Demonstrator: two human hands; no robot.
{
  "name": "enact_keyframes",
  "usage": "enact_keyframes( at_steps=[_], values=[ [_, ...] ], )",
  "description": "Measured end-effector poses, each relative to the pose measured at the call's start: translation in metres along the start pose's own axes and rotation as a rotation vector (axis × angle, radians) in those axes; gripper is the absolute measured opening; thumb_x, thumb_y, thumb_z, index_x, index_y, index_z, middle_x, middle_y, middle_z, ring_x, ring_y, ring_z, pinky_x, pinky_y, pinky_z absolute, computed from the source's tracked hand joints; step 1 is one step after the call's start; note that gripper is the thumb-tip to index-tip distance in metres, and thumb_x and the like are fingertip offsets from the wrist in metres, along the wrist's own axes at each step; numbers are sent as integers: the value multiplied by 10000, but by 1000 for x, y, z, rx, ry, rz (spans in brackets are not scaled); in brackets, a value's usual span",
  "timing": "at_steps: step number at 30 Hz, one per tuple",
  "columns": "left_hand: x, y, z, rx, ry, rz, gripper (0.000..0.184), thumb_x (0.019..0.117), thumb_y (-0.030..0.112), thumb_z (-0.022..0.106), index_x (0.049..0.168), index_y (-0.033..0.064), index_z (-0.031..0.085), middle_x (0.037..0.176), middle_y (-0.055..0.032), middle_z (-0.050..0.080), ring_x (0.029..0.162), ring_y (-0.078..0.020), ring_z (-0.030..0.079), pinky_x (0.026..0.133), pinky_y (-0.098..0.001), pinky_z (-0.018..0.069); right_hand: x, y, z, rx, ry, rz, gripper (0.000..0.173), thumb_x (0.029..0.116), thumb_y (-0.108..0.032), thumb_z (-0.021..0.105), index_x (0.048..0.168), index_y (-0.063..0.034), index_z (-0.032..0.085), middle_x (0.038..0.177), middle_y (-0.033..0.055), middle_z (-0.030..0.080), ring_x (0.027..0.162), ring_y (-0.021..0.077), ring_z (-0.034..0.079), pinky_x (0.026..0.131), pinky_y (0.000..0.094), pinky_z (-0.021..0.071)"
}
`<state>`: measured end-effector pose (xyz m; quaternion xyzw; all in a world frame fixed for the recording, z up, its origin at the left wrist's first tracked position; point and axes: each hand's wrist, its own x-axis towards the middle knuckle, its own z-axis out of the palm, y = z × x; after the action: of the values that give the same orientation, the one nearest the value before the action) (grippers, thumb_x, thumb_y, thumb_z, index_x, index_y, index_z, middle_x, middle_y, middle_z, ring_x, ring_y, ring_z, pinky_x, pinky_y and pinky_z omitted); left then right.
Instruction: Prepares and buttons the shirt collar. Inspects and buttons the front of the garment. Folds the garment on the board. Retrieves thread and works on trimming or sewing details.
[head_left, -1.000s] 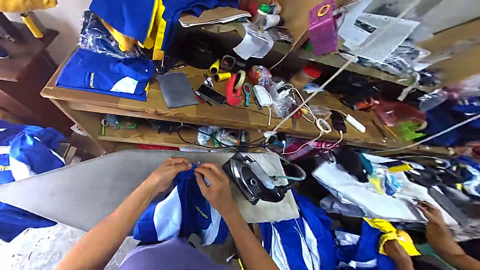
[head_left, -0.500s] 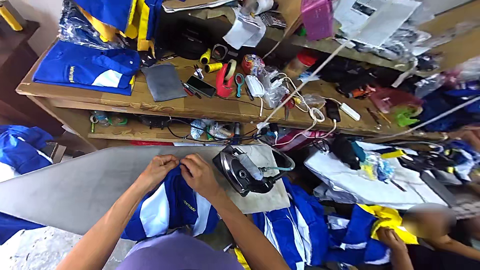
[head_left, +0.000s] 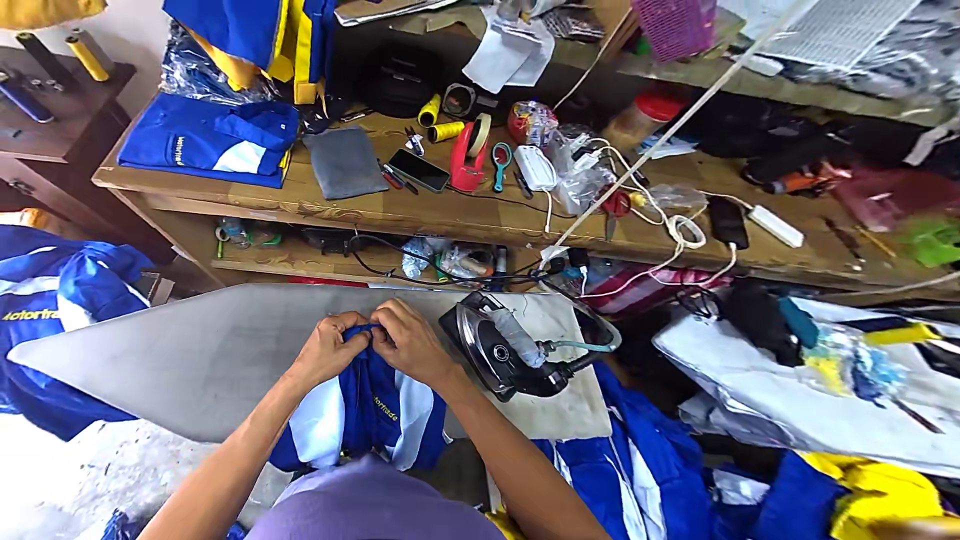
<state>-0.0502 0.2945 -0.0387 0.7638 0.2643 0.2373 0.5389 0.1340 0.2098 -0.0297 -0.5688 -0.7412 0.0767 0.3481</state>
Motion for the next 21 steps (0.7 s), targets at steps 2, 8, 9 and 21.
enact_keyframes(
  at_steps=[2,8,9,21],
  values=[
    [0,-2,0,2,6,4,205,970,215,596,956,62,732,819,14,693,742,-11,620,694,-218,512,1,3,-1,61,-37,12,195,986,-150,557,1008,-16,697,1033,152,694,1038,268,670,938,370,546],
    [1,-6,0,50,-6,46,266,1001,231,561,898,45,721,836,-13,686,764,-28,605,711,-232,494,-2,15,-7,349,-147,144,238,1026,-182,557,1064,10,693,1078,150,682,1027,181,659,922,297,539],
    [1,-6,0,35,-11,56,265,1002,224,557,891,44,716,834,-10,680,762,-26,598,708,-227,488,-2,19,-7,424,-142,186,243,1025,-192,570,1059,12,697,1062,136,684,1003,150,659,902,282,544],
    [-4,-2,9,-46,12,85,201,981,169,577,950,27,715,895,-31,688,798,-25,614,729,-199,504,-8,8,-4,778,-41,418,102,981,-93,592,952,-18,656,911,22,646,854,57,609,791,242,515]
  ],
)
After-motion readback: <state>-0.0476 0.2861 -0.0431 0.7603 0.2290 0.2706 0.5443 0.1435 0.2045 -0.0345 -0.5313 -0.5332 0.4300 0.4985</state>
